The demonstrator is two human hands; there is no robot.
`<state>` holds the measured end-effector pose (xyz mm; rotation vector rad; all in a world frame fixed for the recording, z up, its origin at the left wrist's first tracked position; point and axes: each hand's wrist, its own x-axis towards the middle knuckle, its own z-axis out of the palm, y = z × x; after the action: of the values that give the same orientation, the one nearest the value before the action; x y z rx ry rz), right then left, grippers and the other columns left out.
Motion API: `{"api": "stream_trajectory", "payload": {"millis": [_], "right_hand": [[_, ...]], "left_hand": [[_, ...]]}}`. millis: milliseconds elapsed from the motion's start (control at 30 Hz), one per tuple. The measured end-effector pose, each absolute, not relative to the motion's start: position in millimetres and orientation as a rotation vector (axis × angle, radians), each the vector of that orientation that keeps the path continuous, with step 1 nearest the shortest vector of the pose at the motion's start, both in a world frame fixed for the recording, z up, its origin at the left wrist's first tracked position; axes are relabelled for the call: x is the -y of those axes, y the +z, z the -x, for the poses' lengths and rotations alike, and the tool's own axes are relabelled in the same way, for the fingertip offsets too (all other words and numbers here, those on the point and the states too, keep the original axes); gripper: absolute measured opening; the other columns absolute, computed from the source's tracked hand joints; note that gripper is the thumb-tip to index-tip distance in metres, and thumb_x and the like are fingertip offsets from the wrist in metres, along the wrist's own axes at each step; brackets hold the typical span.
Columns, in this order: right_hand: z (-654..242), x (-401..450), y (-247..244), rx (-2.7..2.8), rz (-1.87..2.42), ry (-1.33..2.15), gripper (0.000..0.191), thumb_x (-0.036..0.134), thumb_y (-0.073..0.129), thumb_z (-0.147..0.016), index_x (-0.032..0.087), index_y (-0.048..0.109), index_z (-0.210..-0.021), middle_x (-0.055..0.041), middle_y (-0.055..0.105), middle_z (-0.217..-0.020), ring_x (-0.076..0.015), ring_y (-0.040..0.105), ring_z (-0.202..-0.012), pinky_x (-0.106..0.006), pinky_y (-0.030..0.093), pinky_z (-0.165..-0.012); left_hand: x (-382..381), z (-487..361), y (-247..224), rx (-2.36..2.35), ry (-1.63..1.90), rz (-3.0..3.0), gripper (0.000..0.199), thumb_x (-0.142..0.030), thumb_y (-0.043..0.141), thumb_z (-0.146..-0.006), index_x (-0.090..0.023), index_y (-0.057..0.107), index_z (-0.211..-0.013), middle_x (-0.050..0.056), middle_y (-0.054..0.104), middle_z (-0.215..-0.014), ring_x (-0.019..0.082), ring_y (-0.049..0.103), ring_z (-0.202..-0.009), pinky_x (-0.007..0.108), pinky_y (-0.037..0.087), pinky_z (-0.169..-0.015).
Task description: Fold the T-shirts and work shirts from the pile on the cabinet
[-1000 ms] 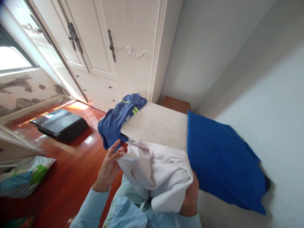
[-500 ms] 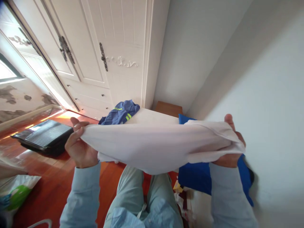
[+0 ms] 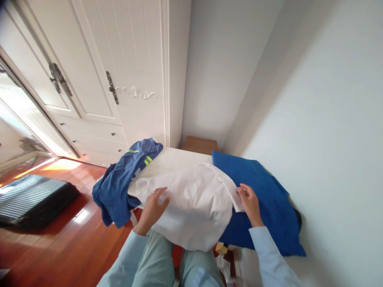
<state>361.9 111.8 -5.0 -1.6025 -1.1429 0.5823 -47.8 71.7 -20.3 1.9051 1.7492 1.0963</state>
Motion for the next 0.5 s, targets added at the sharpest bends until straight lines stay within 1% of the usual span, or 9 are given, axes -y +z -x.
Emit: {"api": "stream_trajectory", "payload": {"millis": [67,133,200,233,267,333,400,433,500], "right_hand": [[-356.2,-93.4,-18.8,1.344,1.602,0.544,0.063,0.059,0.061,-0.074,0.012,0.061,-0.116,-0.0158,0.067,-0.111,-0.0254,0.065,-0.102,-0.043,0.051,-0.097],[-350.1,-80.0,-24.2,1.525,1.573,0.403,0.063,0.061,0.06,-0.078,0.014,0.061,-0.121,-0.0157,0.063,-0.122,-0.027,0.06,-0.115,-0.045,0.046,-0.106],[-348.0,-72.3,-23.8,1.627,1.585,0.241,0.067,0.063,0.062,-0.077,0.015,0.061,-0.124,-0.0165,0.058,-0.132,-0.0297,0.053,-0.126,-0.047,0.042,-0.112],[-349.3,-70.5,-22.0,1.647,1.619,0.198,0.068,0.064,0.063,-0.076,0.015,0.062,-0.122,-0.0171,0.057,-0.132,-0.0312,0.053,-0.126,-0.048,0.041,-0.111],[-352.0,-69.9,-19.1,1.643,1.669,0.195,0.066,0.065,0.063,-0.074,0.014,0.064,-0.117,-0.0177,0.06,-0.127,-0.0325,0.055,-0.122,-0.049,0.043,-0.109],[-359.0,-71.8,-9.3,1.581,1.761,0.3,0.057,0.063,0.061,-0.072,0.014,0.069,-0.101,-0.017,0.067,-0.11,-0.0321,0.062,-0.107,-0.047,0.048,-0.1],[-359.8,-75.6,7.4,1.45,1.78,0.479,0.052,0.061,0.061,-0.07,0.014,0.069,-0.092,-0.0133,0.069,-0.092,-0.0272,0.065,-0.086,-0.04,0.054,-0.083],[-354.2,-77.1,18.4,1.354,1.739,0.553,0.052,0.06,0.063,-0.069,0.013,0.069,-0.092,-0.0109,0.068,-0.085,-0.0236,0.063,-0.076,-0.036,0.054,-0.073],[-326.3,-75.9,44.2,1.134,1.575,0.638,0.055,0.057,0.067,-0.07,0.012,0.067,-0.1,-0.0056,0.065,-0.077,-0.0157,0.056,-0.061,-0.026,0.048,-0.055]], "left_hand": [[-66.1,27.3,-20.4,-1.71,0.784,-2.143,0.043,-0.032,0.067,-0.085,-0.02,0.064,-0.126,0.015,0.058,-0.14,0.035,0.048,-0.135,0.058,0.031,-0.117],[-64.7,12.2,-17.9,-1.755,0.593,-2.26,0.057,-0.037,0.074,-0.081,-0.021,0.061,-0.134,0.018,0.046,-0.151,0.036,0.034,-0.146,0.06,0.02,-0.121],[-65.7,5.6,-15.9,-1.82,0.502,-2.277,0.064,-0.038,0.077,-0.079,-0.022,0.059,-0.138,0.018,0.043,-0.154,0.036,0.029,-0.149,0.06,0.017,-0.122],[-66.7,5.6,-15.4,-1.834,0.483,-2.27,0.062,-0.036,0.078,-0.079,-0.023,0.06,-0.137,0.017,0.044,-0.153,0.035,0.03,-0.149,0.059,0.018,-0.122],[-67.8,7.3,-15.2,-1.832,0.483,-2.26,0.058,-0.034,0.078,-0.079,-0.025,0.062,-0.134,0.015,0.045,-0.153,0.034,0.031,-0.148,0.059,0.019,-0.122],[-69.9,13.5,-14.9,-1.791,0.53,-2.221,0.041,-0.029,0.073,-0.084,-0.028,0.069,-0.124,0.012,0.05,-0.15,0.032,0.035,-0.147,0.057,0.021,-0.122],[-70.0,18.0,-13.0,-1.745,0.629,-2.152,0.024,-0.026,0.067,-0.088,-0.026,0.076,-0.11,0.011,0.056,-0.144,0.031,0.04,-0.143,0.055,0.024,-0.121],[-68.8,17.8,-10.8,-1.73,0.704,-2.105,0.02,-0.025,0.064,-0.09,-0.024,0.077,-0.105,0.012,0.059,-0.14,0.031,0.045,-0.14,0.054,0.027,-0.12],[-63.1,10.2,-3.0,-1.715,0.89,-1.962,0.022,-0.029,0.059,-0.092,-0.019,0.076,-0.102,0.014,0.068,-0.123,0.03,0.059,-0.124,0.052,0.039,-0.112]]}}
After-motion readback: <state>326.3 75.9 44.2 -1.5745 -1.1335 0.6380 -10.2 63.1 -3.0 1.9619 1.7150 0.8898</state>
